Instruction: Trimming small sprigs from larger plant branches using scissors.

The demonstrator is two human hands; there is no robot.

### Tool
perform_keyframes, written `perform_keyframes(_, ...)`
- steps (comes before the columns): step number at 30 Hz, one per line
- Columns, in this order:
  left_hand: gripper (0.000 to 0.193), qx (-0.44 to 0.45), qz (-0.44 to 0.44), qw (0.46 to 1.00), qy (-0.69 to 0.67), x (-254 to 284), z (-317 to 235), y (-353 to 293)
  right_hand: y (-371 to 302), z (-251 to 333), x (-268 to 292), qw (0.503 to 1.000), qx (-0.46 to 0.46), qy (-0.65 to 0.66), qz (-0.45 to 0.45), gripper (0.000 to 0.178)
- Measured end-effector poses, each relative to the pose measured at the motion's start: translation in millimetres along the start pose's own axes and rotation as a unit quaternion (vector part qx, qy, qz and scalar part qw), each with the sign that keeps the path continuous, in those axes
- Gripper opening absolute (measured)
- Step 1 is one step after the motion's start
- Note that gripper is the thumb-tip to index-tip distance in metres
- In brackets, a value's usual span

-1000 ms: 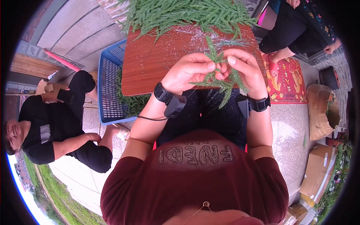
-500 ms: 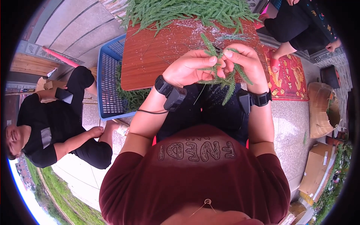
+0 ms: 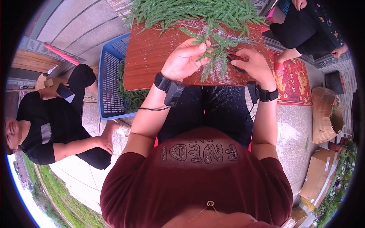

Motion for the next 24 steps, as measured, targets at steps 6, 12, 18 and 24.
perform_keyframes(6,0.015,-0.043,-0.068,0.995,0.056,-10.0,-4.5,-3.2,8.1,-9.7,-23.4,0.994,-0.033,-0.087,0.061,0.030)
perform_keyframes(12,0.015,-0.005,-0.064,0.998,0.020,-10.6,-10.9,0.5,8.4,-16.8,-12.4,0.999,-0.004,-0.038,-0.026,0.029)
perform_keyframes(18,0.008,-0.043,-0.015,0.999,-0.019,-3.8,-8.8,5.5,8.2,-20.6,-2.0,0.918,-0.066,0.376,-0.108,0.033)
perform_keyframes(24,0.010,-0.079,-0.053,0.995,-0.004,-2.3,-6.7,3.0,5.2,0.2,8.5,0.671,-0.028,0.741,0.008,0.026)
Point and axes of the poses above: each hand's wrist, its own y-axis towards the middle knuckle, its own x-axis out of the back of the hand, z = x × y, the point moved 3 cm from there along y, towards the middle knuckle, and after that the axes turned 1 degree about z, right-handed, at the moved point
